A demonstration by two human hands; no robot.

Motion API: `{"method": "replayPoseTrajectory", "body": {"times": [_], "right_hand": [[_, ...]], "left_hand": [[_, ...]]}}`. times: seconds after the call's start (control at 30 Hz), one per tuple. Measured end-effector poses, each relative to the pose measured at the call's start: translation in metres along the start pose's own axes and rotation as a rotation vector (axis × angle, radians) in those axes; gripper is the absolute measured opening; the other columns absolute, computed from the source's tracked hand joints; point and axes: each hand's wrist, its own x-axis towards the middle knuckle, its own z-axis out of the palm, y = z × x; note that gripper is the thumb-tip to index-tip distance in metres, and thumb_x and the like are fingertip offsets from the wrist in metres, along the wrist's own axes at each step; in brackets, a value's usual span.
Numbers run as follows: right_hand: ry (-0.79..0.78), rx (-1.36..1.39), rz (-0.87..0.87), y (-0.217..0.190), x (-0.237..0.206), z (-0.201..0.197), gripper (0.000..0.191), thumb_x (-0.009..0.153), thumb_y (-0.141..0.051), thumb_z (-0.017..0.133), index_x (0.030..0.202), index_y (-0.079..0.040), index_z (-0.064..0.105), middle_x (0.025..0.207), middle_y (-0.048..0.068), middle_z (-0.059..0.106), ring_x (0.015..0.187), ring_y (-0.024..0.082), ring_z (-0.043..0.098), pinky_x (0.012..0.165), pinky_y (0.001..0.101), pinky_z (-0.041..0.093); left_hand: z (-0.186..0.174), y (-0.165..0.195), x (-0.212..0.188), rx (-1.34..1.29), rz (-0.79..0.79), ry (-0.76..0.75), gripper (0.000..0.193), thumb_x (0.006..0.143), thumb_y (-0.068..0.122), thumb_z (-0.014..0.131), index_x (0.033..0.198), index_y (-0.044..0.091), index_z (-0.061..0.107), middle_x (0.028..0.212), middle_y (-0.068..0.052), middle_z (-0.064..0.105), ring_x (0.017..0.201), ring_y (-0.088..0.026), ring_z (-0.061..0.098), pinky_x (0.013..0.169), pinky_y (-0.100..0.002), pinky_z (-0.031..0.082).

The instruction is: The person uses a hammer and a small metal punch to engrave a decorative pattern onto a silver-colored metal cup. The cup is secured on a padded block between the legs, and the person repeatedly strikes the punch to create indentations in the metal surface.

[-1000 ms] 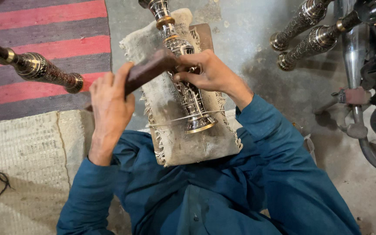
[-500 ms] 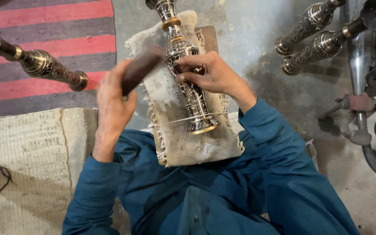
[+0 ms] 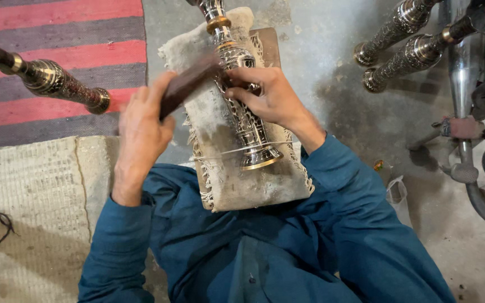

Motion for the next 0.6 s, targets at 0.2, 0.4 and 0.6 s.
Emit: {"method": "replayPoseTrajectory", "body": {"times": [0.2, 0.4, 0.6], "right_hand": [[-0.076, -0.09, -0.096, -0.011, 0.012, -0.003, 0.03, 0.093, -0.013, 0.079, 0.121, -0.004, 0.074, 0.099, 0.011, 0.08, 0.085, 0.014, 0.074, 0.077, 0.0297, 0.058], [-0.17, -0.093, -0.078, -0.011, 0.02, -0.007, 0.03, 0.092, -0.015, 0.081, 0.119, -0.005, 0.073, 0.095, 0.011, 0.079, 0.083, 0.015, 0.074, 0.077, 0.0303, 0.058], [-0.162, 0.16, 0.084, 0.007, 0.018, -0.013, 0.025, 0.099, -0.01, 0.07, 0.123, -0.005, 0.072, 0.092, 0.01, 0.078, 0.077, 0.013, 0.074, 0.073, 0.0283, 0.062]], "left_hand": [[0.007, -0.014, -0.008, -0.431, 0.128, 0.201, 0.07, 0.088, -0.005, 0.066, 0.15, 0.016, 0.045, 0.135, -0.019, 0.061, 0.135, -0.038, 0.06, 0.114, -0.048, 0.049], [0.019, -0.013, -0.014, -0.666, -0.474, 0.134, 0.069, 0.089, 0.012, 0.069, 0.15, 0.017, 0.038, 0.109, -0.014, 0.068, 0.104, -0.037, 0.067, 0.097, -0.048, 0.054], [0.016, -0.022, -0.024, 0.007, 0.028, 0.141, 0.082, 0.076, -0.001, 0.073, 0.152, 0.012, 0.048, 0.116, -0.017, 0.066, 0.106, -0.035, 0.062, 0.094, -0.044, 0.051]]}}
